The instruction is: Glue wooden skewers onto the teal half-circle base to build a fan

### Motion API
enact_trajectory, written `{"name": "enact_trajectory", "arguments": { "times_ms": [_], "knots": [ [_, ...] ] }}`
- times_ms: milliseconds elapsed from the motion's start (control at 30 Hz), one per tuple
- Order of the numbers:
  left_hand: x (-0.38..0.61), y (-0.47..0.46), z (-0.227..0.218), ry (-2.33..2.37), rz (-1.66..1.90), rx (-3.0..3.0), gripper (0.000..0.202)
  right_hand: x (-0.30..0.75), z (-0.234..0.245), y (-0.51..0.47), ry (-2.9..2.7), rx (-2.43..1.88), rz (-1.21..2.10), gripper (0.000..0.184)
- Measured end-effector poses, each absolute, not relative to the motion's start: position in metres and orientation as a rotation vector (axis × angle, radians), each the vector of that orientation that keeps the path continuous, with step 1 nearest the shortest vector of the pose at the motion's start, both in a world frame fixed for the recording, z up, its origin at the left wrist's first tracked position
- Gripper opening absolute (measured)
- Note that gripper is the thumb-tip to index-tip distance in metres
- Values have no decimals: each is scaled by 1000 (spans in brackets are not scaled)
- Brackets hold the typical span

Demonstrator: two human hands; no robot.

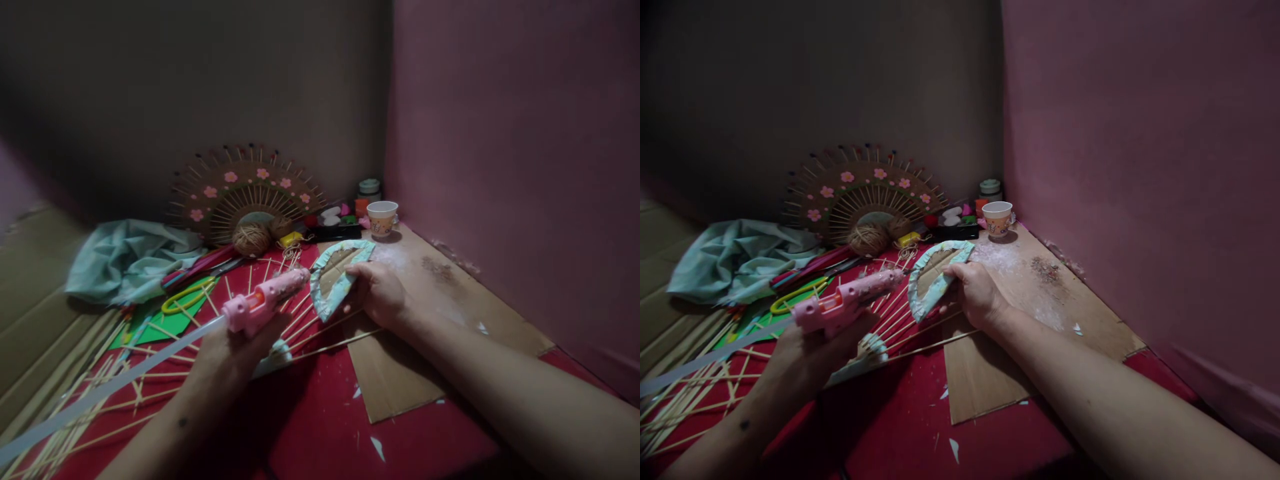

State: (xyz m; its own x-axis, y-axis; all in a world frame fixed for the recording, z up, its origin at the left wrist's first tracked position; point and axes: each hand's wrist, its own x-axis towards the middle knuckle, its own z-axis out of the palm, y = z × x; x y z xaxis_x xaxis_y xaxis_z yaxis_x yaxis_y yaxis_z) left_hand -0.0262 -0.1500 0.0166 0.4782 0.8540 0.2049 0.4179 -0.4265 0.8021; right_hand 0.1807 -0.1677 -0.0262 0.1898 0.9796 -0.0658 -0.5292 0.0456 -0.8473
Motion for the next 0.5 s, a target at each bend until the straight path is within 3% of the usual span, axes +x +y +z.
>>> {"name": "enact_trajectory", "arguments": {
  "times_ms": [167, 500],
  "knots": [
    [-28, -150, 20, 1069, 720, 1950, 62, 181, -26, -168, -637, -868, 1277, 15],
    [-27, -146, 14, 959, 836, 2139, 47, 180, -27, -167, -635, -853, 1310, 15]
  ]
}}
